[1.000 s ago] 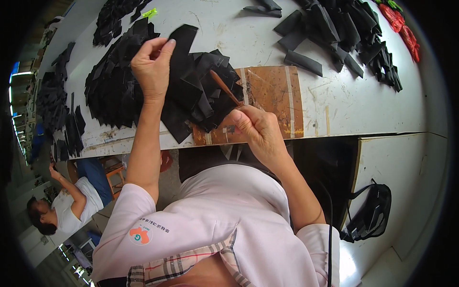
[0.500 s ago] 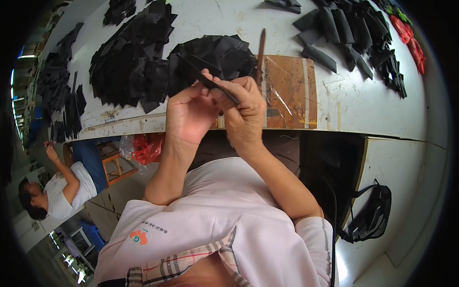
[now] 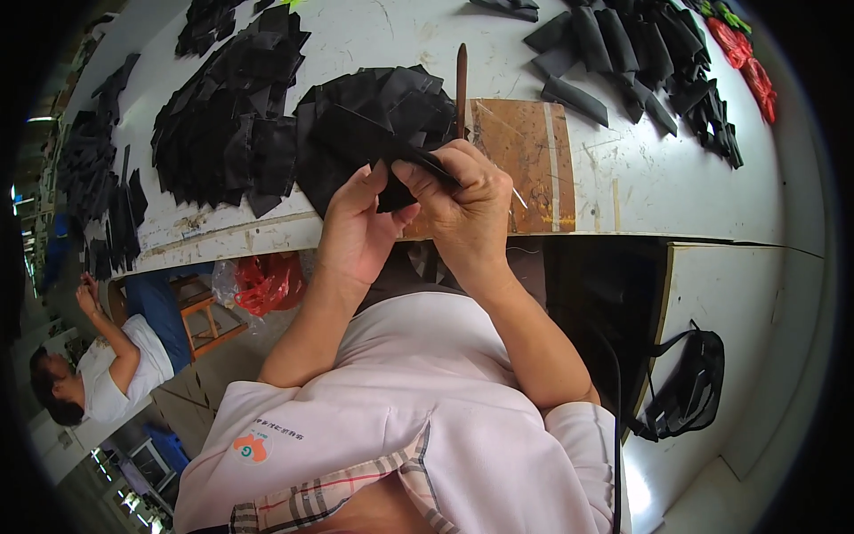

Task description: Manually folding and organizing small black fabric pieces at a manufacturing workbench.

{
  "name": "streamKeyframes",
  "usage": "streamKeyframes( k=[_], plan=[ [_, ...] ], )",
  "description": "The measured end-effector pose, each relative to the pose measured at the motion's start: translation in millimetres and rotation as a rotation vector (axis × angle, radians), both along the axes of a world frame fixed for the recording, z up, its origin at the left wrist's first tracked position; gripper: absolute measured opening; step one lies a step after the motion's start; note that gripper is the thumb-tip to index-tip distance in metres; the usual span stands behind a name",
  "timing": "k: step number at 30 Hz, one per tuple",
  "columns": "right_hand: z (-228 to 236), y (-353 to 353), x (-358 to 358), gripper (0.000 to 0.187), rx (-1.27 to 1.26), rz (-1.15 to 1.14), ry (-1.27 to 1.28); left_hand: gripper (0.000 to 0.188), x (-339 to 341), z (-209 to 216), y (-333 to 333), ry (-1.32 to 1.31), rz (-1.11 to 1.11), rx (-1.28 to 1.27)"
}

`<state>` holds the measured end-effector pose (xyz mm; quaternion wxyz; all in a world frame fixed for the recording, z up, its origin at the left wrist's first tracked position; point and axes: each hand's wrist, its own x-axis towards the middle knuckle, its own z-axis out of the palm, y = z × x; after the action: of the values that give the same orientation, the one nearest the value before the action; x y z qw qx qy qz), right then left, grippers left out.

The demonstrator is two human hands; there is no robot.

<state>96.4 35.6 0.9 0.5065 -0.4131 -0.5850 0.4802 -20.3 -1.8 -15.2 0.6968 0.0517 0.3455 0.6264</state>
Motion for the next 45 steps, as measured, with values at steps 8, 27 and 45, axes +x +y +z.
streamKeyframes(
  k=[8,27,45],
  plan=[
    [-2,1,5,0.015,0.309,-0.109,-0.487,0.023,10,30,-12,0.790,0.059,0.172],
    [-5,-8,18,0.018,0.069,0.143,-0.277,0.006,10,10,-7,1.264,0.000,0.298],
    [-16,-5,19,0.008,-0.971,0.373,0.769,0.016,0,-2,3,0.633,-0.024,0.104]
  ],
)
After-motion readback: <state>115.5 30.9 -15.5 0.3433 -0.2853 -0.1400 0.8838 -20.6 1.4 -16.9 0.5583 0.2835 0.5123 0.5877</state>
